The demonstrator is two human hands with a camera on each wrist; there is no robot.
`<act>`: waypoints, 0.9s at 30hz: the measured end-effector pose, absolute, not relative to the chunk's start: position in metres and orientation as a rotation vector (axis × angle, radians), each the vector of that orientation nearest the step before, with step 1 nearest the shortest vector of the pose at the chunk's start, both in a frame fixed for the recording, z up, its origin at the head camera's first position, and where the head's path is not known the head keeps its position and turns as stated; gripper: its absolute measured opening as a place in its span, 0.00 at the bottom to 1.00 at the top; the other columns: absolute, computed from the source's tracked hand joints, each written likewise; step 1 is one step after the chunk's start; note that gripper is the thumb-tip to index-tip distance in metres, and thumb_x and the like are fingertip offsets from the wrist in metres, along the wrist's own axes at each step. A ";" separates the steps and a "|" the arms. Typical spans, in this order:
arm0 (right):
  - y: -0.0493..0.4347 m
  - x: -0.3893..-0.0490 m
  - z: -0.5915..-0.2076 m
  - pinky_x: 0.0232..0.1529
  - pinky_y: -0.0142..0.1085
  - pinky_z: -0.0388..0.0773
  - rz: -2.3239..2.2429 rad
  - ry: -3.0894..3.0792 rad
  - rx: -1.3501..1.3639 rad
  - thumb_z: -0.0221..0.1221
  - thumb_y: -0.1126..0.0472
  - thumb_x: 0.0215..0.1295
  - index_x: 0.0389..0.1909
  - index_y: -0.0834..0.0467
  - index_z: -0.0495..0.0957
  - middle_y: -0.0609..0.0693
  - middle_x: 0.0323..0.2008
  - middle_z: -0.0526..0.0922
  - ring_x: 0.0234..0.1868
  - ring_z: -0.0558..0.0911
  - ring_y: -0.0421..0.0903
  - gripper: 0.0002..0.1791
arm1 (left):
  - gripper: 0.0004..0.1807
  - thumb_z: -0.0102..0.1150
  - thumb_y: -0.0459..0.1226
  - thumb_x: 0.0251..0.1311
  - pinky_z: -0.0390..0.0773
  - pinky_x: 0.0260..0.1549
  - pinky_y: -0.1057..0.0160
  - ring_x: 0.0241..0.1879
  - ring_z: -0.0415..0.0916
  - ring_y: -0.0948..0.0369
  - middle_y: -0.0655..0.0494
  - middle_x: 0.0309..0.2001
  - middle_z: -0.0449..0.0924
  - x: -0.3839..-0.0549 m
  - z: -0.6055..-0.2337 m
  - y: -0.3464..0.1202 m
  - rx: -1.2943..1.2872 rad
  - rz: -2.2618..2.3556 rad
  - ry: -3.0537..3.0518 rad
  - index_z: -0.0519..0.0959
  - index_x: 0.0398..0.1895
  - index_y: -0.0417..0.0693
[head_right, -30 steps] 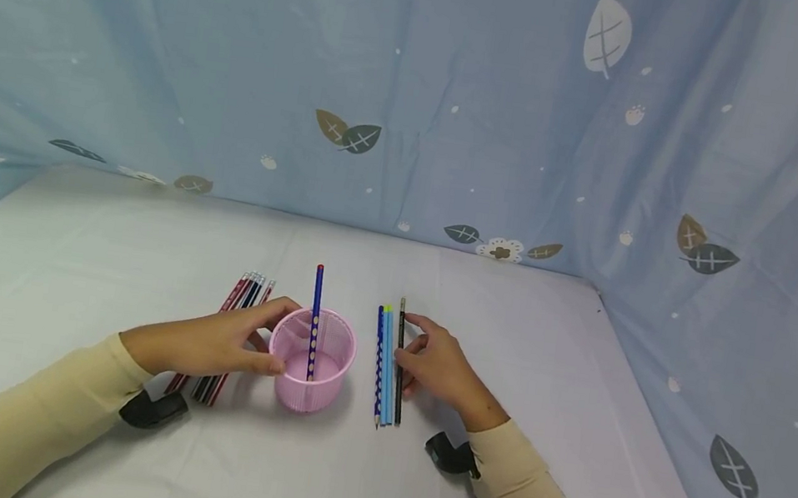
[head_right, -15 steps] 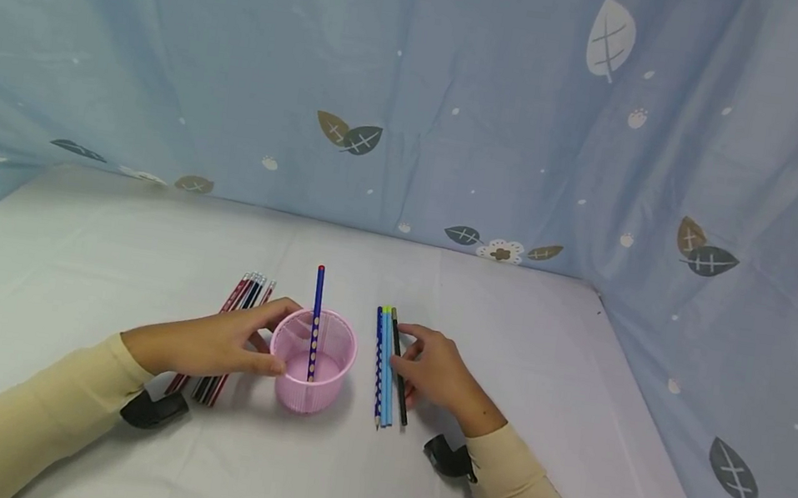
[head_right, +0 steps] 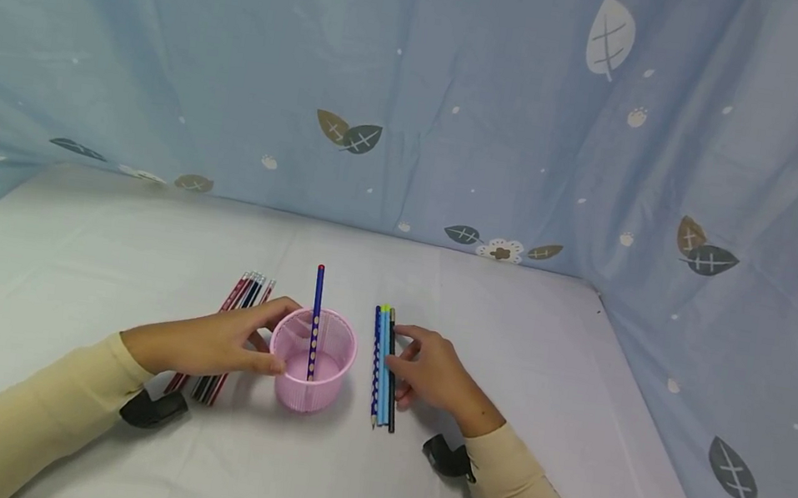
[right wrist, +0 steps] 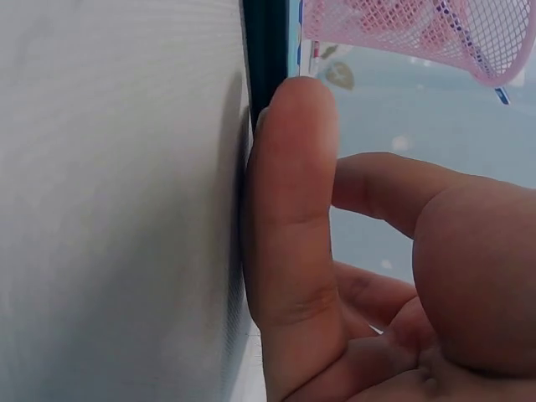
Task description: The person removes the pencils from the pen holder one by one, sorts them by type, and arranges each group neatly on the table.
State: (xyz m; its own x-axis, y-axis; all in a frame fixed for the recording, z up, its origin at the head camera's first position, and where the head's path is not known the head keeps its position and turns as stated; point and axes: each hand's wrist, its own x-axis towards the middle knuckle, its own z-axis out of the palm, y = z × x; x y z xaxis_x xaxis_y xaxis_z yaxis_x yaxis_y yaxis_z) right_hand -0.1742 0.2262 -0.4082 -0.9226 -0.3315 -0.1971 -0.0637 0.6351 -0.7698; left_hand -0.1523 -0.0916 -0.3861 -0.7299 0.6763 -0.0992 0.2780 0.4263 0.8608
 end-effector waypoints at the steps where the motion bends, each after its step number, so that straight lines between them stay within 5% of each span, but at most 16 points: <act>1: 0.226 -0.174 -0.408 0.22 0.40 0.83 -1.181 2.531 -0.313 0.63 0.60 0.68 0.71 0.59 0.66 0.56 0.37 0.79 0.17 0.82 0.46 0.32 | 0.33 0.63 0.50 0.65 0.81 0.53 0.53 0.55 0.78 0.54 0.50 0.61 0.73 -0.152 -0.386 -0.092 0.810 1.239 2.250 0.61 0.69 0.60; 27: 0.206 -0.146 -0.378 0.25 0.33 0.79 -1.417 2.803 -0.555 0.64 0.55 0.68 0.45 0.58 0.83 0.52 0.33 0.79 0.25 0.77 0.44 0.11 | 0.33 0.63 0.51 0.65 0.81 0.53 0.54 0.54 0.79 0.54 0.50 0.61 0.73 -0.153 -0.387 -0.091 0.818 1.245 2.241 0.61 0.69 0.60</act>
State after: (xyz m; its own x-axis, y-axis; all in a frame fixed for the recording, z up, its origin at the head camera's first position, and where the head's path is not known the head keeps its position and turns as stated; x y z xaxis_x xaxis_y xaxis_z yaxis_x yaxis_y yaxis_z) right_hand -0.1460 0.2058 -0.3783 -0.9383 -0.2846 0.1963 -0.3268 0.5448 -0.7722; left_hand -0.1527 -0.0914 -0.3865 -0.7244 0.6827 -0.0954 0.2796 0.4174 0.8647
